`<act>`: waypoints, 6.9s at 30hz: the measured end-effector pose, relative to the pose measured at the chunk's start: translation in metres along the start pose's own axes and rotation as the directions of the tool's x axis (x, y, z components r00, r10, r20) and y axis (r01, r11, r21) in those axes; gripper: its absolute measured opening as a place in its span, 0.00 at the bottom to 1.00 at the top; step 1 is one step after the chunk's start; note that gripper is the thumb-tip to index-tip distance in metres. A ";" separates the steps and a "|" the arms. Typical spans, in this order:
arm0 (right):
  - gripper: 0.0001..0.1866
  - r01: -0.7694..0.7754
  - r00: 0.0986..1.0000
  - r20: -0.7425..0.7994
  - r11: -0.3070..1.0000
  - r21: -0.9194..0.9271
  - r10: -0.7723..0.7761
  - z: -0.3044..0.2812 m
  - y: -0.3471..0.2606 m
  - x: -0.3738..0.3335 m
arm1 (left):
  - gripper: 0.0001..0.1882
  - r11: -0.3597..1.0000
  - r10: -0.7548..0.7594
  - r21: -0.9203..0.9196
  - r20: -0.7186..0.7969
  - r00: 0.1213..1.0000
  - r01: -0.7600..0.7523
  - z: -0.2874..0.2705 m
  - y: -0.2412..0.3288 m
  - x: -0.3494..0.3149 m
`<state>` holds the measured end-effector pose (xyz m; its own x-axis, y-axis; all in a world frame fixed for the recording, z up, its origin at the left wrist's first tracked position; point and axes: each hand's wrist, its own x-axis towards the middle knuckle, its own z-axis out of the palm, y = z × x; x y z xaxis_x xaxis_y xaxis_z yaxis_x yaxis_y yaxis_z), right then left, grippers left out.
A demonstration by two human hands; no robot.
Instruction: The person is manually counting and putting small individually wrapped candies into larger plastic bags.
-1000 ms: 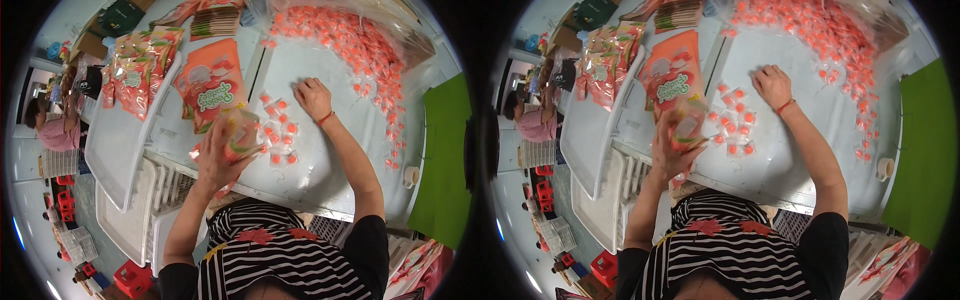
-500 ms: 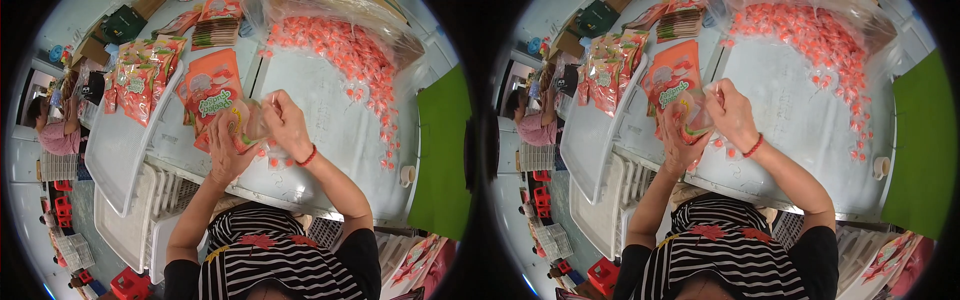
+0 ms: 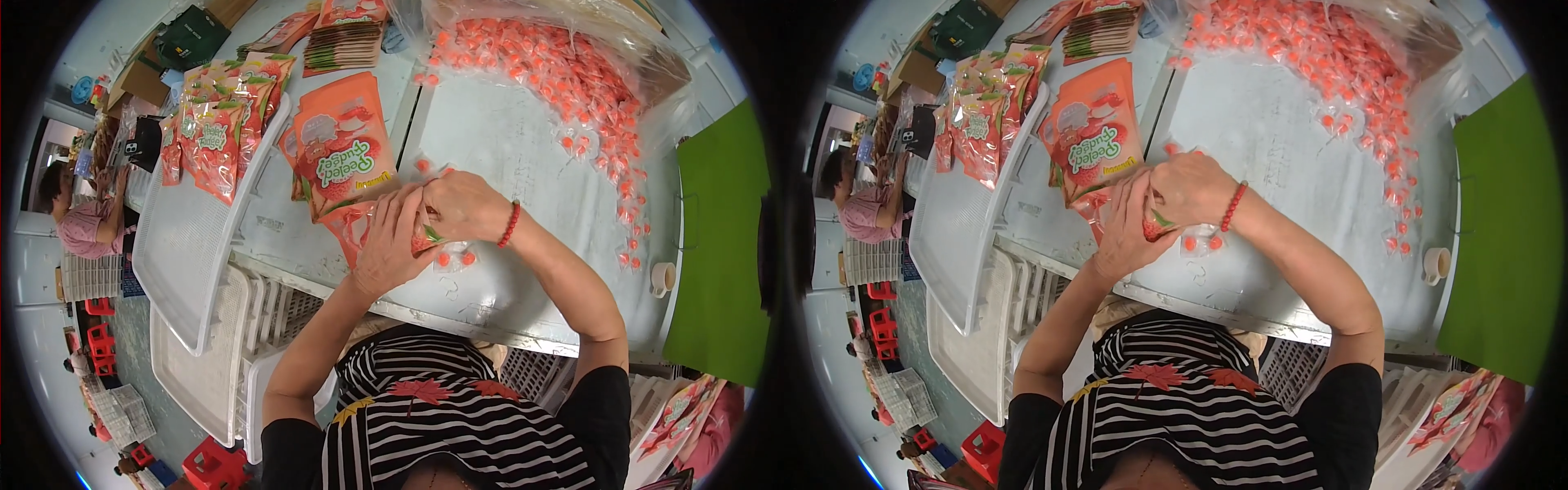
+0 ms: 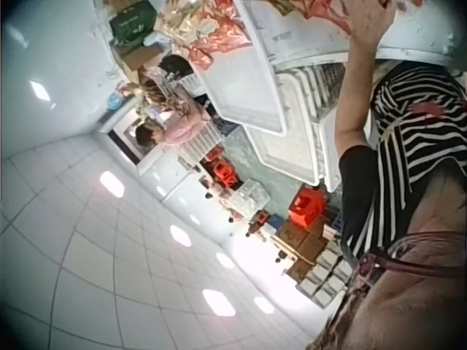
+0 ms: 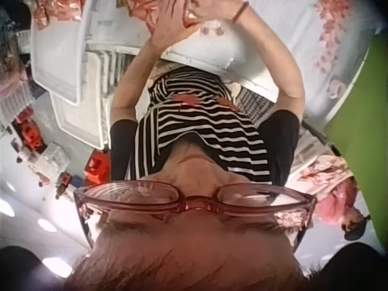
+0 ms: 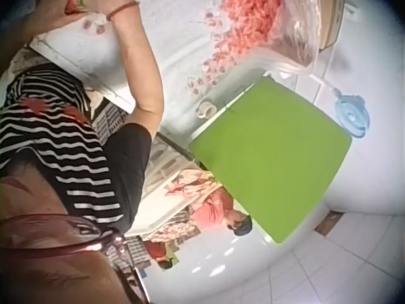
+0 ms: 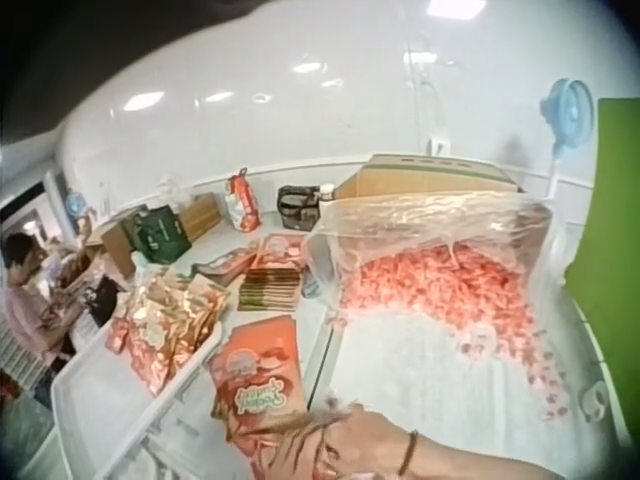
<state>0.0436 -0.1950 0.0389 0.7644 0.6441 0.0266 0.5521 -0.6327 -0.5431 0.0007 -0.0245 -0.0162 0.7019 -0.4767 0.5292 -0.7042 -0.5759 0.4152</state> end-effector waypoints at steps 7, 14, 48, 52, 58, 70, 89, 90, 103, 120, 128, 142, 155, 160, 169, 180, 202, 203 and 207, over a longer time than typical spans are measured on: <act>0.11 0.020 0.952 -0.301 0.973 0.229 0.051 -0.028 -0.014 0.016 | 0.57 0.937 -0.225 -0.271 0.020 0.974 0.222 -0.017 0.002 0.027; 0.11 0.143 0.919 -0.393 0.906 0.399 0.028 -0.026 -0.018 0.025 | 0.61 0.868 -0.248 -0.444 -0.005 0.969 0.220 -0.017 0.000 0.029; 0.24 -0.273 0.863 -0.496 0.918 -0.287 0.101 0.123 0.015 -0.044 | 0.66 0.971 -0.024 -0.234 -0.264 0.964 -0.040 -0.048 -0.009 -0.020; 0.10 -0.219 0.834 -0.551 0.926 -0.308 0.014 0.123 0.023 -0.040 | 0.66 0.969 -0.025 -0.243 -0.260 0.965 -0.040 -0.046 -0.009 -0.023; 0.08 -0.155 0.680 -0.721 0.987 0.036 0.133 0.111 0.038 -0.039 | 0.58 0.973 -0.172 -0.191 -0.203 0.964 0.133 -0.040 -0.004 -0.009; 0.11 0.584 0.579 -0.412 -0.006 0.812 0.703 -0.007 -0.061 0.021 | 0.45 0.980 -0.116 0.118 -0.320 0.940 0.161 -0.007 0.004 0.012; 0.09 0.116 0.501 -0.482 0.497 0.860 0.719 0.029 -0.022 0.006 | 0.46 0.974 -0.167 0.094 -0.320 0.932 0.207 -0.002 -0.005 0.007; 0.08 0.071 0.520 -0.494 0.541 0.838 0.697 0.034 -0.017 0.003 | 0.47 0.970 -0.183 0.095 -0.324 0.928 0.224 -0.001 -0.005 0.007; 0.12 -0.188 0.921 -0.285 0.944 0.271 0.265 -0.004 -0.036 0.005 | 0.51 0.998 -0.054 -0.026 -0.190 0.980 0.050 0.002 -0.006 0.008; 0.14 0.084 0.848 -0.511 0.988 -0.127 -0.138 -0.031 -0.058 0.019 | 0.55 0.874 -0.306 -0.447 -0.204 0.930 0.190 -0.016 -0.005 0.020; 0.34 -0.296 0.738 -0.658 0.947 -0.121 0.146 0.068 0.030 -0.029 | 0.68 0.914 -0.359 -0.352 -0.475 0.803 0.200 -0.061 -0.011 -0.014; 0.35 -0.263 0.859 -0.495 0.942 -0.210 0.130 0.102 0.043 0.018 | 0.67 0.941 -0.315 -0.271 -0.475 0.822 0.204 -0.059 -0.022 -0.034; 0.04 -0.289 0.707 -0.687 0.955 -0.064 0.168 0.089 0.085 -0.015 | 0.55 0.888 -0.299 -0.445 -0.369 0.880 0.115 -0.014 0.002 0.004; 0.08 -0.046 0.654 -0.607 0.825 0.563 0.450 -0.009 0.010 -0.025 | 0.51 0.921 -0.275 -0.367 -0.376 0.885 0.131 -0.002 0.003 0.011; 0.09 0.313 0.648 -0.524 0.435 0.845 0.552 -0.019 -0.057 0.012 | 0.52 0.920 -0.272 -0.373 -0.379 0.884 0.123 0.010 0.010 0.019; 0.10 0.005 0.807 -0.590 1.000 -0.016 -0.014 0.001 -0.062 -0.003 | 0.49 0.972 -0.193 -0.200 -0.403 0.895 0.120 0.013 -0.004 0.016; 0.13 -0.235 0.670 -0.690 0.960 0.154 0.274 0.066 0.068 -0.013 | 0.58 0.877 -0.310 -0.475 -0.451 0.837 0.069 -0.003 0.005 0.018; 0.12 -0.201 0.645 -0.708 0.958 0.206 0.287 0.045 0.046 -0.015 | 0.56 0.886 -0.300 -0.457 -0.452 0.840 0.070 0.002 -0.001 0.016; 0.10 -0.043 0.758 -0.652 0.999 -0.032 0.012 -0.038 -0.059 -0.028 | 0.53 0.900 -0.297 -0.423 -0.426 0.854 0.102 0.005 -0.002 0.011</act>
<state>0.0025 -0.1922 0.1021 0.8031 0.2007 0.5610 0.5292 -0.6731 -0.5166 0.0107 -0.0323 -0.0149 0.7633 0.0470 0.6444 -0.6077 -0.2864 0.7407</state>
